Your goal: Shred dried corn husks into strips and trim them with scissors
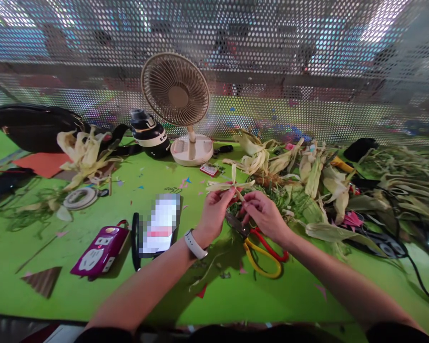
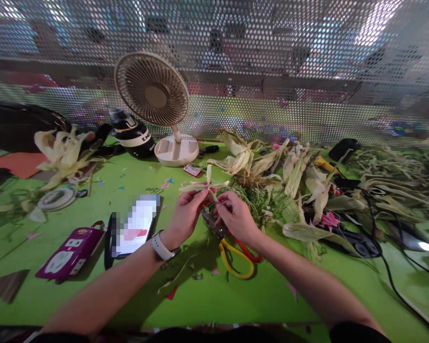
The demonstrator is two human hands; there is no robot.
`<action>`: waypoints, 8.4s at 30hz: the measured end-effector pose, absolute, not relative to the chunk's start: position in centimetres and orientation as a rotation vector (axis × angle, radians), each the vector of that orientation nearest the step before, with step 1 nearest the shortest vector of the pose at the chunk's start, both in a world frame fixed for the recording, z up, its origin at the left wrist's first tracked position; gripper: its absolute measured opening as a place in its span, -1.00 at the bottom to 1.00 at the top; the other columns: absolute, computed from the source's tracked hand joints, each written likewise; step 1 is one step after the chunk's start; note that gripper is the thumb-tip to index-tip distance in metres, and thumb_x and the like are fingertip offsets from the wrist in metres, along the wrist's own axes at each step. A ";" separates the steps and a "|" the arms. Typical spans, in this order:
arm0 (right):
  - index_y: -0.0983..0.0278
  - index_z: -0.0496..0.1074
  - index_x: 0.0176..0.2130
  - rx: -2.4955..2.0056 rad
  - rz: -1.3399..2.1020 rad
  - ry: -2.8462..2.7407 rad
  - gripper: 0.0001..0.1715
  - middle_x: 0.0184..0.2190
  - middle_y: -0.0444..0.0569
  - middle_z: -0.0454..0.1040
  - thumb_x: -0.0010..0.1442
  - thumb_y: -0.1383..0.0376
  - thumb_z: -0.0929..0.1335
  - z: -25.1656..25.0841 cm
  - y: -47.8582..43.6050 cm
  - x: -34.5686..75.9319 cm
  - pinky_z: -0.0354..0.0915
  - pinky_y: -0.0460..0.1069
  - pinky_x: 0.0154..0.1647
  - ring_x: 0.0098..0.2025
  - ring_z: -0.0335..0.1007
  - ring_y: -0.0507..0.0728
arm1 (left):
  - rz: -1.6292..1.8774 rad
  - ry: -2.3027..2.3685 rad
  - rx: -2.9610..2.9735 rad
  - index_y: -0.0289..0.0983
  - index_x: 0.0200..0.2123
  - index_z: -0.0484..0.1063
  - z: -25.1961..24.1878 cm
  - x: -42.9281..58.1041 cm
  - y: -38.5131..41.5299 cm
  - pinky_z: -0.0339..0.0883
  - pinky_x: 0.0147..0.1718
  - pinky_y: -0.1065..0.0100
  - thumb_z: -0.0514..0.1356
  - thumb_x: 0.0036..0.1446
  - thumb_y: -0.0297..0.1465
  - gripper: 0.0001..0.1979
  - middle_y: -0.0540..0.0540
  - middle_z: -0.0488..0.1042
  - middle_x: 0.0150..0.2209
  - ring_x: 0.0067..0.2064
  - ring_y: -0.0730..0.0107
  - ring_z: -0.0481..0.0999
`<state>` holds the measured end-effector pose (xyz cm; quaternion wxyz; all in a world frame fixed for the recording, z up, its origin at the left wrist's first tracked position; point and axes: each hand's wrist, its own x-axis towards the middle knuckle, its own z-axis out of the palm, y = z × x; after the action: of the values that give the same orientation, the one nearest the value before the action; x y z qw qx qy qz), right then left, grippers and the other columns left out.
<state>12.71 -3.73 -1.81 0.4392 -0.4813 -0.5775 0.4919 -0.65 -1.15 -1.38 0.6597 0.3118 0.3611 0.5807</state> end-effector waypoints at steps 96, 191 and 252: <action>0.23 0.33 -0.33 -1.162 0.554 -1.814 -0.84 -0.53 -0.17 0.35 0.25 0.20 0.30 0.2 -2.9 14.9 0.22 -0.10 -0.47 -0.50 0.26 0.00 | 0.919 0.822 1.561 -0.29 -0.32 0.51 1.4 -3.2 -1.3 0.31 -0.28 0.39 0.26 0.04 -0.33 -0.84 -0.07 0.50 -0.38 -0.31 0.40 0.42; 0.27 0.39 -0.27 -1.088 1.324 -1.451 -0.59 -0.61 -0.21 0.34 0.21 -0.03 0.28 2.2 -2.0 16.6 0.23 -0.12 -0.66 -0.65 0.26 -0.04 | 0.914 0.745 0.808 -0.32 -0.41 0.54 0.0 -1.9 -1.7 0.27 -0.37 0.48 0.41 -0.15 -0.35 -0.78 0.03 0.47 -0.47 -0.44 0.59 0.38; 0.22 0.35 0.02 -0.762 1.489 -1.336 -0.53 -0.36 -0.13 0.50 0.10 0.31 0.44 1.9 -2.5 16.2 0.40 -0.02 -0.18 -0.29 0.47 0.02 | 0.605 0.424 0.368 -0.36 -0.39 0.46 -1.5 -2.4 -1.5 0.36 -0.43 0.46 0.30 -0.04 -0.44 -0.88 0.09 0.17 -0.63 -0.57 0.60 0.25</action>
<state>16.24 -2.52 1.90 0.4798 -0.3121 -0.5477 0.6102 -2.45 -1.51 -1.47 0.9162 0.1786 0.2060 0.2938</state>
